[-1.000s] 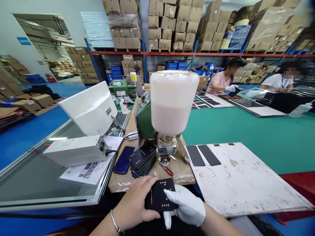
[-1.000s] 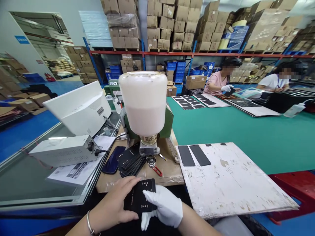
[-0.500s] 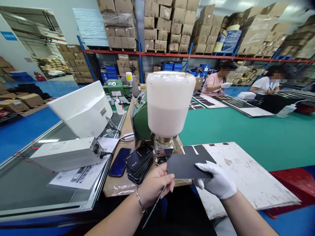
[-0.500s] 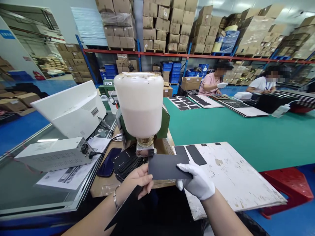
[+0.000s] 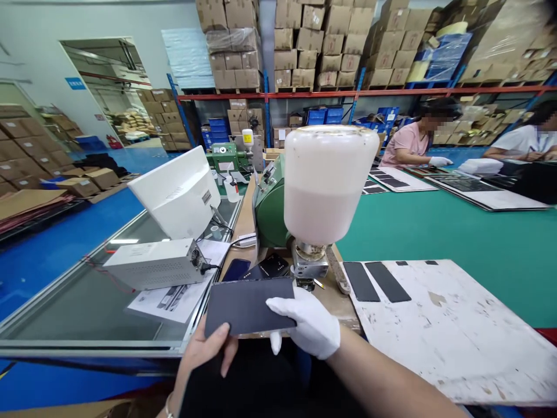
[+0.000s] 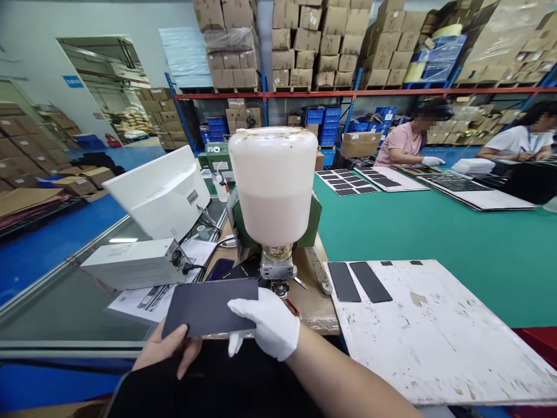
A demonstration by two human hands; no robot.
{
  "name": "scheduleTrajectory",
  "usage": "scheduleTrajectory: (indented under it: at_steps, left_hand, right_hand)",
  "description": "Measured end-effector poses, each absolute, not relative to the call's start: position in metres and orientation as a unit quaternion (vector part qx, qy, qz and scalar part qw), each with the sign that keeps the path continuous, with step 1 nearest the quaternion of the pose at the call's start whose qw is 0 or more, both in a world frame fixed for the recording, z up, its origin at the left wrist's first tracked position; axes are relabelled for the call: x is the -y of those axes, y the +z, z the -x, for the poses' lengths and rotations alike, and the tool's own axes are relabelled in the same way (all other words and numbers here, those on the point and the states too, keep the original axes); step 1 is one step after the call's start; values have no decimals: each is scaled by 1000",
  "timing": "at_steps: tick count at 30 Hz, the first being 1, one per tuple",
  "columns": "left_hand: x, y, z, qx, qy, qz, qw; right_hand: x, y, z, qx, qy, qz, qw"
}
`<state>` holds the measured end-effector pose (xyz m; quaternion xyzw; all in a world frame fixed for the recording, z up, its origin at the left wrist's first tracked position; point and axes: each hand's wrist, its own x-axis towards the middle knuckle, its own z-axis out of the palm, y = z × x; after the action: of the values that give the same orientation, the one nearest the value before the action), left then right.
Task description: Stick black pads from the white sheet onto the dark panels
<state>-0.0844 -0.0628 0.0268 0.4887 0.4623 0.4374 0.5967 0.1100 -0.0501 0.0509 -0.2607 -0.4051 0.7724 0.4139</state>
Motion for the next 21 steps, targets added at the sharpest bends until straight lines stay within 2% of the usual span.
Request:
scheduleTrajectory:
  at_steps: [5, 9, 15, 18, 21]
  left_hand:
    - [71, 17, 50, -446, 419, -517, 599]
    - [56, 20, 19, -393, 382, -496, 673]
    - [24, 38, -43, -312, 247, -471, 787]
    - [20, 40, -65, -323, 266, -441, 794]
    - [22, 40, -63, -341, 289, -437, 781]
  right_hand:
    - [66, 49, -144, 466, 718, 291, 426]
    - [89, 33, -193, 439, 690, 302, 490]
    - [115, 3, -241, 414, 622, 451, 489]
    - [114, 16, -241, 437, 578, 486, 489]
    - [107, 40, -224, 448, 595, 458, 484]
